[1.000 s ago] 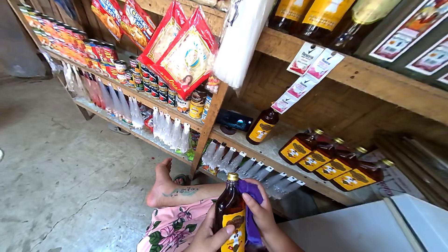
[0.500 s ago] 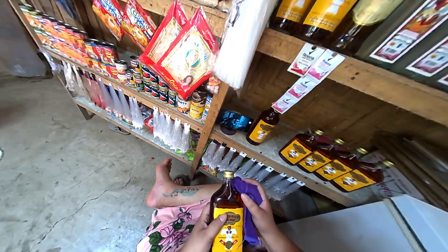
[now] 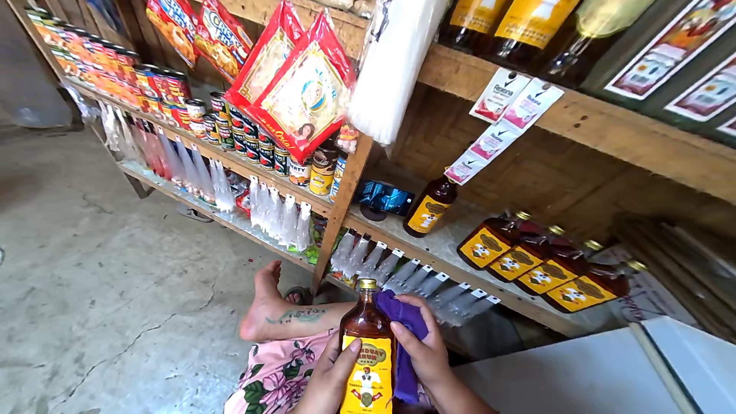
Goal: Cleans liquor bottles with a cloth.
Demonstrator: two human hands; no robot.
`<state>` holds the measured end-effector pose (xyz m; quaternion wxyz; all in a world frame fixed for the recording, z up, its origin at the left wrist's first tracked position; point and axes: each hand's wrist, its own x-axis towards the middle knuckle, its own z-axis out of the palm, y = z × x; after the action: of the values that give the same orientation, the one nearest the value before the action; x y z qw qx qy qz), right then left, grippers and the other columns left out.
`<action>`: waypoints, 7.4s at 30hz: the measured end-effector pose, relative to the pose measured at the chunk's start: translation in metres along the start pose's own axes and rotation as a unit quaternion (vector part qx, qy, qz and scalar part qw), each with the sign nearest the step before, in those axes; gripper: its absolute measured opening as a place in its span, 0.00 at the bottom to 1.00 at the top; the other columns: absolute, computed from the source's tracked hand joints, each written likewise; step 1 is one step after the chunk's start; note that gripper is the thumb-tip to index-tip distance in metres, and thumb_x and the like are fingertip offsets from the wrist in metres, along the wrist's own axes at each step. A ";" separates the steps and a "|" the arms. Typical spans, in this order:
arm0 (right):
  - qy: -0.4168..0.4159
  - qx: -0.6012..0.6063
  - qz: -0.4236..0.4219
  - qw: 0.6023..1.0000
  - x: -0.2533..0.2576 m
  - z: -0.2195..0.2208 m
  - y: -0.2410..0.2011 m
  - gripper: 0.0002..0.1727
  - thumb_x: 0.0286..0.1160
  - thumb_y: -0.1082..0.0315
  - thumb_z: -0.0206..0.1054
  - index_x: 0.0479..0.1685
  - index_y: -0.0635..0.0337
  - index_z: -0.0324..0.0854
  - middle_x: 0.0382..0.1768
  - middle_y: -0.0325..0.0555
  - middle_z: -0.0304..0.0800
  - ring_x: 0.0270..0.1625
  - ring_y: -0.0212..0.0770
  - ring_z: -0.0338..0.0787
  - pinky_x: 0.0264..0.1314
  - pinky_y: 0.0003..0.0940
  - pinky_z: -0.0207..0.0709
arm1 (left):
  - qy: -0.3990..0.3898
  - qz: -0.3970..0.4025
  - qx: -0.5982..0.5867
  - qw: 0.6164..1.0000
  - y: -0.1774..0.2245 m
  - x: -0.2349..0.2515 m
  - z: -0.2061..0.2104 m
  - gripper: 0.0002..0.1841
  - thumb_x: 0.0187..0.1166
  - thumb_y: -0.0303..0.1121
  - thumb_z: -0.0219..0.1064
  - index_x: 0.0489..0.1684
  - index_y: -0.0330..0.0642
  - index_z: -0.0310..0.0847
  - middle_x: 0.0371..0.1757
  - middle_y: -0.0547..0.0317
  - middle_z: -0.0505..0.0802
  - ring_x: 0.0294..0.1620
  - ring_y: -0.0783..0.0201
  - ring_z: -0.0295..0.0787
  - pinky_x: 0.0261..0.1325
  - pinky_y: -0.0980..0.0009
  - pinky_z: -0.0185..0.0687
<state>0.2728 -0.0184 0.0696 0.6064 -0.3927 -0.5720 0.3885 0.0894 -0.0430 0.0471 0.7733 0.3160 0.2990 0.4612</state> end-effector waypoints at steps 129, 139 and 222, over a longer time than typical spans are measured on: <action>-0.216 -0.093 -0.212 0.949 0.008 -0.022 -0.011 0.14 0.82 0.54 0.65 0.62 0.44 0.81 0.52 0.31 0.84 0.65 0.30 0.79 0.77 0.30 0.67 | -0.101 -0.117 -0.037 0.987 0.003 -0.004 -0.010 0.31 0.89 0.61 0.37 0.58 0.50 0.82 0.48 0.58 0.96 0.50 0.65 0.95 0.56 0.64 0.92; -0.224 -0.195 -0.241 0.924 0.003 -0.010 -0.009 0.14 0.80 0.54 0.69 0.59 0.45 0.83 0.51 0.35 0.86 0.64 0.33 0.81 0.74 0.30 0.71 | -0.047 -0.132 -0.098 0.985 0.004 0.003 -0.010 0.36 0.92 0.57 0.25 0.56 0.48 0.83 0.47 0.54 0.96 0.49 0.62 0.95 0.53 0.61 0.92; -0.466 -0.029 -0.202 0.861 0.003 -0.008 -0.016 0.12 0.75 0.61 0.72 0.47 0.60 0.87 0.45 0.49 0.88 0.60 0.41 0.82 0.75 0.34 0.65 | 0.076 -0.131 -0.269 0.951 -0.002 0.014 -0.020 0.39 0.84 0.69 0.32 0.50 0.48 0.84 0.41 0.50 0.95 0.43 0.59 0.95 0.43 0.60 0.92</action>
<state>0.2808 -0.0219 0.0859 0.3224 -0.0594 -0.8655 0.3786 0.0815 -0.0266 0.0306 0.8580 0.0179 0.2606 0.4422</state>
